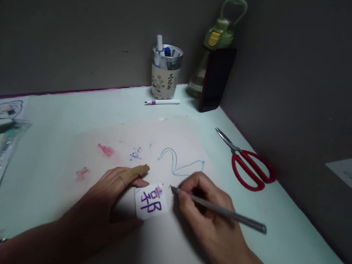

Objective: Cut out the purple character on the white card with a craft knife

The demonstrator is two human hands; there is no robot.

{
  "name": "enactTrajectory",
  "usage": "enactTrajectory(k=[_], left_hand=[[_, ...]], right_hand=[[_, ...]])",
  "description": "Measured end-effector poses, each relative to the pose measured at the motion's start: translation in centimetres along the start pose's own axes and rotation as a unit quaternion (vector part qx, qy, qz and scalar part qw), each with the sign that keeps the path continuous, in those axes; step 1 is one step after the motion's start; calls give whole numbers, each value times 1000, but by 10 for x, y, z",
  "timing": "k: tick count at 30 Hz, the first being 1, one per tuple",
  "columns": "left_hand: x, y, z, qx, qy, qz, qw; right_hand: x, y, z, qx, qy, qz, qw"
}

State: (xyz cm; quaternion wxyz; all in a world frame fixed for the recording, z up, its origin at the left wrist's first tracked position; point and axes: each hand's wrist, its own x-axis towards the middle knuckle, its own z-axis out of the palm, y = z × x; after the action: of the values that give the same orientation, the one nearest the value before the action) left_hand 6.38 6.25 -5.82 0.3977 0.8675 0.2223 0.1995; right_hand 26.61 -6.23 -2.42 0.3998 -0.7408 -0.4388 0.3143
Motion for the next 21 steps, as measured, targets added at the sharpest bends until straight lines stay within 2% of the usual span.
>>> enactTrajectory(k=[5, 10, 17, 21], left_hand=[[0, -1, 0, -1, 2, 0, 1000], [0, -1, 0, -4, 0, -4, 1000], [0, 1, -1, 6, -4, 3, 1000], [1, 1, -1, 10, 2, 15, 1000]], right_hand=[[0, 1, -1, 40, -20, -17, 999], [-1, 0, 0, 23, -54, -34, 998], [0, 2, -1, -34, 17, -23, 999], [1, 2, -2, -23, -1, -19, 1000]])
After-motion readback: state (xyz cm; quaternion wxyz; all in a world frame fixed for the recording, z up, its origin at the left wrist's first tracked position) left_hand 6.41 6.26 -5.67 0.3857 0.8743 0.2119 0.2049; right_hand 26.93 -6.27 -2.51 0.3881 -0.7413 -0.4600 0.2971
